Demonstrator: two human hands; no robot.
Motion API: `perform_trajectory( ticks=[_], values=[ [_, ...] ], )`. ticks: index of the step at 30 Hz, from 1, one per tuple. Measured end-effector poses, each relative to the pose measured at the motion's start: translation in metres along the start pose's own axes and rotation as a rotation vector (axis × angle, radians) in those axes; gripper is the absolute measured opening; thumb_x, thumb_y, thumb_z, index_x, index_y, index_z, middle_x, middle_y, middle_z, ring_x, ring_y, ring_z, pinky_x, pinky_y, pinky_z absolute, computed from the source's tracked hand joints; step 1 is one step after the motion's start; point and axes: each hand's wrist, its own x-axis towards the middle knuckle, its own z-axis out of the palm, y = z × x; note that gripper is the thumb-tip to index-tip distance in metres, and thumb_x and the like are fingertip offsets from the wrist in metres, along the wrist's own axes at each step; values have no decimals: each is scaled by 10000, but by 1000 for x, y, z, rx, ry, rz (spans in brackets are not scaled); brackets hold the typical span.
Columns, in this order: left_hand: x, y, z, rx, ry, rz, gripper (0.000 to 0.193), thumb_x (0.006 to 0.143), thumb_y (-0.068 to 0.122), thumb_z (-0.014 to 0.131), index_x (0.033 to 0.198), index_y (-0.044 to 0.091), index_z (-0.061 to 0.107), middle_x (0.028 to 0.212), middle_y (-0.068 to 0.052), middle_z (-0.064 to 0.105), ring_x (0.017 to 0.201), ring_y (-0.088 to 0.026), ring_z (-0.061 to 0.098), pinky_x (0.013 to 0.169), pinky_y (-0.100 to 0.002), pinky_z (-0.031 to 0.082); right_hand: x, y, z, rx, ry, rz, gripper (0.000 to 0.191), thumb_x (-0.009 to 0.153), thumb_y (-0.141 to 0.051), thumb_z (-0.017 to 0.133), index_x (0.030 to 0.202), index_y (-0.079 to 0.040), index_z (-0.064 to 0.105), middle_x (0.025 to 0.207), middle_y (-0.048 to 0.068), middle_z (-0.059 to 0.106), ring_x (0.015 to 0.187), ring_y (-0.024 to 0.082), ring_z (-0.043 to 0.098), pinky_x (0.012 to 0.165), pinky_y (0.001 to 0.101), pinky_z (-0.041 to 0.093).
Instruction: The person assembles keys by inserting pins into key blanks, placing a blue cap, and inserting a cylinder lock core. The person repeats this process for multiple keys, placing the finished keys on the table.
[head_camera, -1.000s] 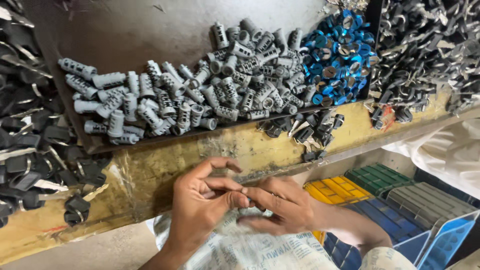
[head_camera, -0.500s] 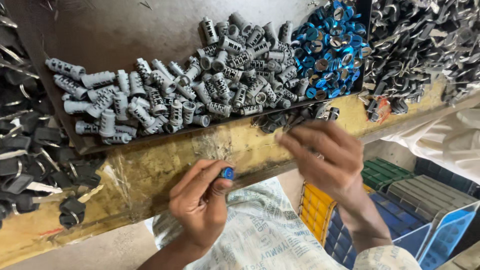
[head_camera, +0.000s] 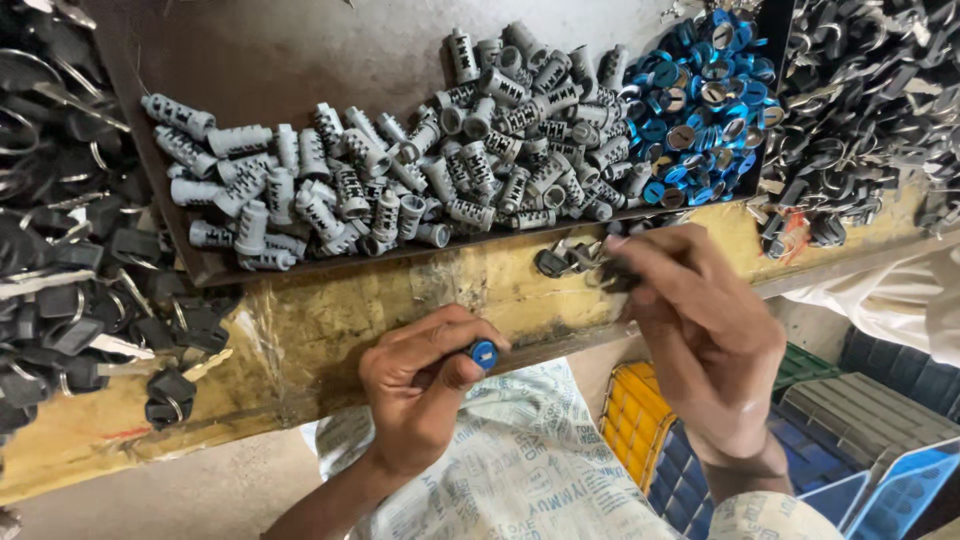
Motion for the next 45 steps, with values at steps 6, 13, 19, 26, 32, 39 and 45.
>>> perform_trajectory(
  ticks=[6,13,19,26,32,39,45],
  values=[
    [0,-1,-3,-70,-54,67,393,1049,334,704,1045,-57,752,887,-73,683,737,-86,548,622,-240,405,-14,22,18,789,-101,130,225,1002,107,574,1202,88,675,1126,219,681,757,210,744,615,331,645],
    [-3,-3,-5,-51,-37,89,372,1039,329,688,1016,-33,771,829,-83,716,609,-69,505,512,-240,336,-17,5,34,4,-14,-448,240,897,97,761,1115,70,664,1004,183,672,763,147,741,602,235,603],
    [-6,-4,-9,1,-39,24,328,1025,298,692,1015,-17,781,786,-53,685,604,-69,511,513,-239,350,-19,-20,39,-288,151,-586,254,752,125,856,953,54,719,830,149,688,646,117,683,516,215,524],
    [-3,3,-24,172,-192,79,202,1023,161,666,1064,-7,771,782,-51,699,605,-109,584,518,-259,413,-11,-22,33,-326,-70,-671,323,759,72,897,1046,7,763,869,103,721,632,132,670,506,254,482],
    [-17,2,-1,535,96,351,164,986,7,586,1051,-87,704,834,-150,706,599,-139,613,486,-291,470,-11,-2,44,-118,-17,-606,265,789,85,884,992,59,716,834,121,673,649,136,669,522,251,500],
    [-5,1,11,526,78,469,163,938,-70,541,1004,-121,681,804,-142,678,610,-158,625,490,-290,479,-26,-11,66,-1,157,-437,237,766,122,839,960,98,706,811,144,665,627,129,648,502,240,492],
    [-18,-8,-3,229,-139,113,144,1039,29,553,1007,-61,661,845,-105,650,643,-168,606,560,-292,498,-4,-11,33,-205,-255,-586,276,801,60,807,1040,117,682,880,138,662,699,193,671,505,272,494]
  ],
)
